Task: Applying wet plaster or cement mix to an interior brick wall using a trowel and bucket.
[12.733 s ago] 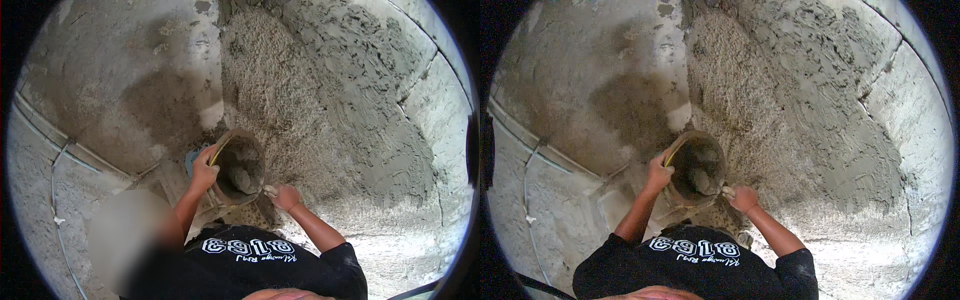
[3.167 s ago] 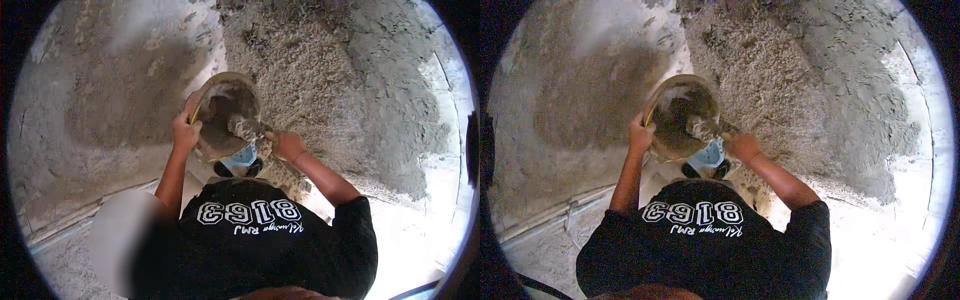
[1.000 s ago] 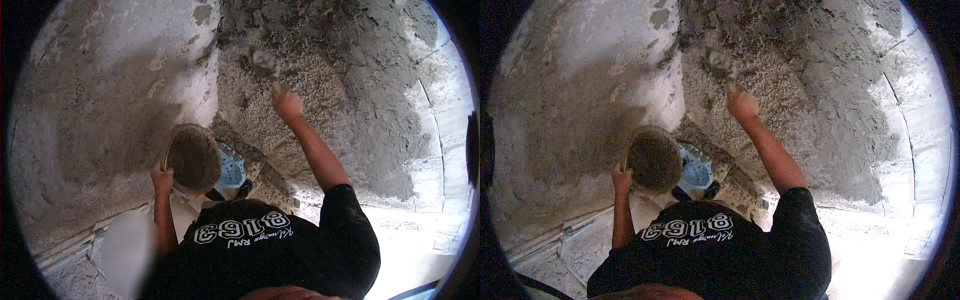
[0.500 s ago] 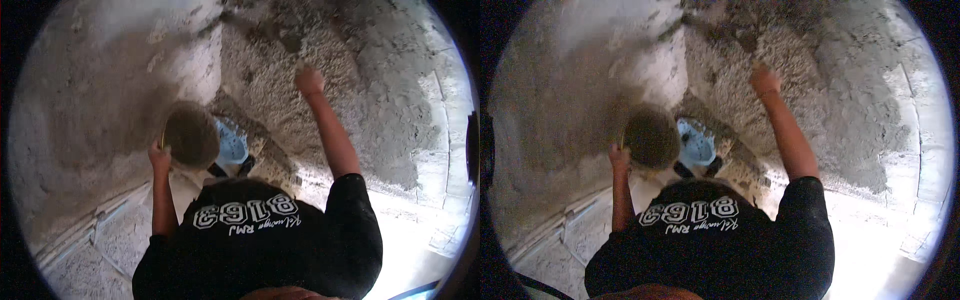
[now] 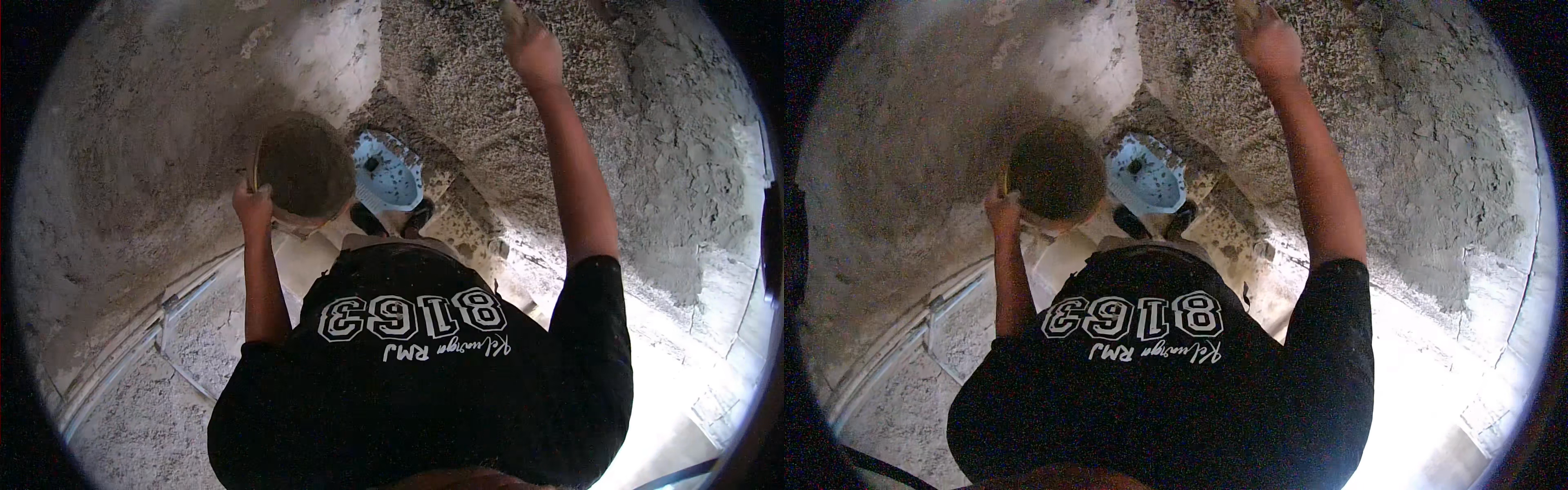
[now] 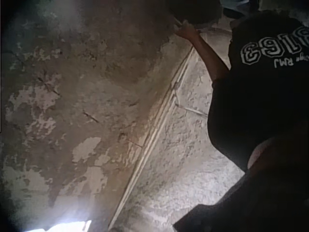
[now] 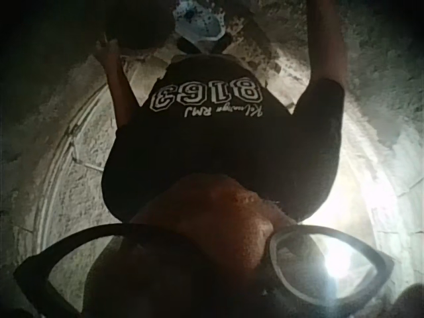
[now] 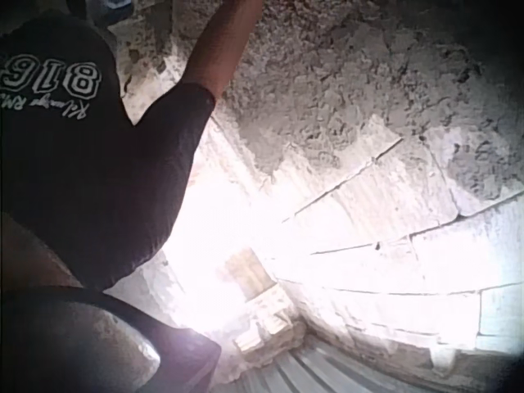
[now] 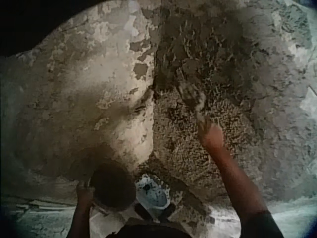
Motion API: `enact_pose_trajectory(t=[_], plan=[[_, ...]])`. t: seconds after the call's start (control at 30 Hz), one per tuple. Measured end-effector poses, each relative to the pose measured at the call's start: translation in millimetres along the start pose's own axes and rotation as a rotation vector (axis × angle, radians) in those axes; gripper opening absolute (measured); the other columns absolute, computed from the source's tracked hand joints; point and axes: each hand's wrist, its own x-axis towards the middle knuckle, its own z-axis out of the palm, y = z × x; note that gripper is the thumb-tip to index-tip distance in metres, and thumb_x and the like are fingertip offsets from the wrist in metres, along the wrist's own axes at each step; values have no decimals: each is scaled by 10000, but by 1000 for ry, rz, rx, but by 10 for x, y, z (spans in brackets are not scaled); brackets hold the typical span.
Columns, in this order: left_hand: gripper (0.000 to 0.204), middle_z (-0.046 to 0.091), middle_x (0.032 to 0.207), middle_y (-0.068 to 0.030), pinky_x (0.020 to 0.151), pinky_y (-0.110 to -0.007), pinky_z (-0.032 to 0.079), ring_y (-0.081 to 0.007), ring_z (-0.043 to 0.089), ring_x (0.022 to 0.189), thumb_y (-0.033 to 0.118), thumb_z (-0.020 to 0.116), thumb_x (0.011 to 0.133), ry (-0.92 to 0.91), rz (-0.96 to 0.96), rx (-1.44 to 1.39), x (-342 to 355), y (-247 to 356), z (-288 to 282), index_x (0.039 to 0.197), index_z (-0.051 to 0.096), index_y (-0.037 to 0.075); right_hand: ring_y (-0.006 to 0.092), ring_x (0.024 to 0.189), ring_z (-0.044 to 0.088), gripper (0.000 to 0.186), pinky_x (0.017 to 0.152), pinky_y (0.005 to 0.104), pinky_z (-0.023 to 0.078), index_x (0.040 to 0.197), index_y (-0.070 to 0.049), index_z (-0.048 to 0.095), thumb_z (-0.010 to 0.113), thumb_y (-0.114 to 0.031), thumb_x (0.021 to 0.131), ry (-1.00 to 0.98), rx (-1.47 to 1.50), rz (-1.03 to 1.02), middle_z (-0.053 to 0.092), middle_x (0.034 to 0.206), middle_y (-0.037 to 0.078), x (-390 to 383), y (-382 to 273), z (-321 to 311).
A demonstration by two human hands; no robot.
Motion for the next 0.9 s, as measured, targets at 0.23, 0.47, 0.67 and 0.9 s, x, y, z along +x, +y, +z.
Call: enact_pose_trajectory(t=[0.23, 0.47, 0.67, 0.9], plan=[[229, 617, 810, -68, 677, -307, 446, -158, 557, 719, 32, 591, 698, 70, 100, -35, -56, -82, -77, 918, 603, -28, 401, 841, 636, 398, 717, 498, 529, 1151, -68, 568, 504, -358, 887, -141, -329, 33, 621, 1034, 240, 165, 232, 688], [266, 616, 817, -62, 693, -300, 450, -163, 565, 729, 33, 585, 697, 54, 47, -170, -63, -50, -96, 954, 611, -31, 384, 818, 632, 317, 662, 441, 541, 1166, -121, 561, 452, -300, 929, -220, -313, -235, 593, 1082, 252, -266, 416, 620], [262, 592, 783, -88, 607, -343, 461, -186, 556, 697, 79, 624, 729, 64, 87, -172, -65, -270, -110, 974, 595, -8, 349, 782, 620, 296, 622, 415, 519, 1151, -100, 555, 461, -265, 923, -182, -241, -338, 608, 1052, 202, -1030, 646, 1035], [227, 620, 773, -81, 676, -304, 454, -173, 574, 719, 7, 613, 679, 63, -14, -53, -18, -369, -22, 903, 617, -30, 347, 1007, 582, 533, 825, 470, 480, 1313, -106, 469, 554, -318, 832, -928, -48, -79, 576, 1201, 158, -1691, 352, 1030]])
